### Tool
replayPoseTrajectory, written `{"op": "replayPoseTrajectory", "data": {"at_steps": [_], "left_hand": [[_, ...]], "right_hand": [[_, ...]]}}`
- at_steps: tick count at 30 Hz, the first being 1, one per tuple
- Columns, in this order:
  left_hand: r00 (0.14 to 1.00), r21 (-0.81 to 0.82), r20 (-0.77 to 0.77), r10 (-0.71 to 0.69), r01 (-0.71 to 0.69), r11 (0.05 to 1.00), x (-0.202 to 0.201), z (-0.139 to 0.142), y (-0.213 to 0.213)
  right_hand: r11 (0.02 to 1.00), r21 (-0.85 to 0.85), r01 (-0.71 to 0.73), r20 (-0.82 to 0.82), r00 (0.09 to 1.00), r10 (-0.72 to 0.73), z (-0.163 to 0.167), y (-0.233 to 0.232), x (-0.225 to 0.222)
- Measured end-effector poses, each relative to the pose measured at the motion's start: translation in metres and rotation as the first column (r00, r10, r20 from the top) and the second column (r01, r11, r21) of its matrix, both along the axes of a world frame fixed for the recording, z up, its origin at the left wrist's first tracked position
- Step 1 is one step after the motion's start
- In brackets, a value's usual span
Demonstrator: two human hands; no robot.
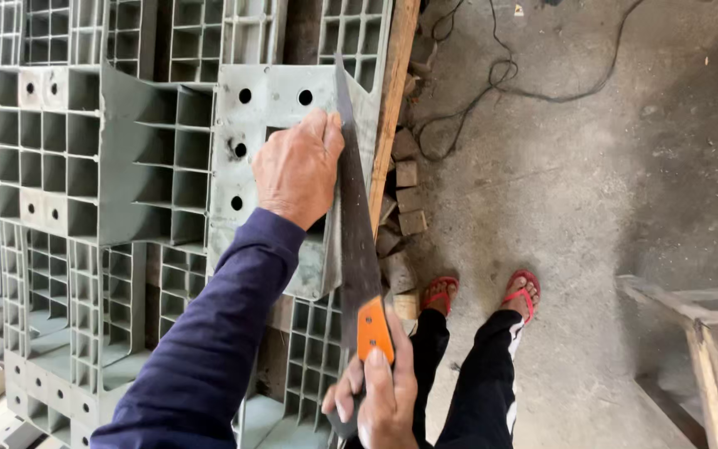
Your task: The person uses a soldering iron to melt and smooth the edges of a square opening in a gray plastic crate. They then use a hand saw to cut away a protruding plastic tab and finish by scraping the edges with a metal file. The work is performed on a wooden workbench in a workshop.
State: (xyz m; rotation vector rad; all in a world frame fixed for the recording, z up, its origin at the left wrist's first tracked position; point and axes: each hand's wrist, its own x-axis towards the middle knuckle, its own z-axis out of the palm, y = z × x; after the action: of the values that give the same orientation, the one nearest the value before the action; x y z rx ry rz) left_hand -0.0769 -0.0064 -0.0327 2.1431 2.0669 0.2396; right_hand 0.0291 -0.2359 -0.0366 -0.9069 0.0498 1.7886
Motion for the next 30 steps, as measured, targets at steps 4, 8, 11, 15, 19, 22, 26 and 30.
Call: {"op": "replayPoseTrajectory", "data": {"at_steps": [4,8,11,15,19,22,26,30], "left_hand": [[0.999,0.091,0.001,-0.037,0.036,0.995,-0.003,-0.002,-0.003],[0.999,0.079,0.007,-0.038,0.038,0.996,-0.003,-0.005,0.000],[0.999,0.076,0.006,-0.039,0.038,0.996,-0.003,-0.006,0.001],[0.999,0.069,-0.006,-0.038,0.039,0.997,-0.005,-0.006,-0.002],[0.999,0.065,0.011,-0.042,0.041,0.997,-0.003,-0.006,-0.001],[0.998,0.068,0.007,-0.059,0.059,0.996,-0.003,-0.004,0.001],[0.997,0.034,0.046,-0.069,0.068,0.997,-0.004,-0.002,0.000],[0.999,0.067,0.020,-0.039,0.037,0.997,-0.003,-0.002,-0.001]], "right_hand": [[0.994,0.109,0.026,-0.012,1.000,-0.025,-0.028,0.038,-0.010],[0.991,0.129,0.036,0.013,0.999,-0.038,-0.010,0.030,-0.008],[0.998,0.064,0.028,0.038,0.999,-0.030,0.006,0.006,-0.004],[0.994,0.111,-0.008,0.075,0.997,0.000,-0.025,0.032,-0.009],[0.992,0.127,0.007,0.069,0.997,-0.016,-0.039,0.035,-0.011],[0.995,0.099,-0.025,0.078,0.997,0.018,-0.020,-0.015,0.003],[0.994,0.045,-0.100,0.036,0.995,0.098,-0.044,-0.010,0.039],[0.976,0.105,-0.193,0.007,0.981,0.193,-0.057,0.054,0.052]]}}
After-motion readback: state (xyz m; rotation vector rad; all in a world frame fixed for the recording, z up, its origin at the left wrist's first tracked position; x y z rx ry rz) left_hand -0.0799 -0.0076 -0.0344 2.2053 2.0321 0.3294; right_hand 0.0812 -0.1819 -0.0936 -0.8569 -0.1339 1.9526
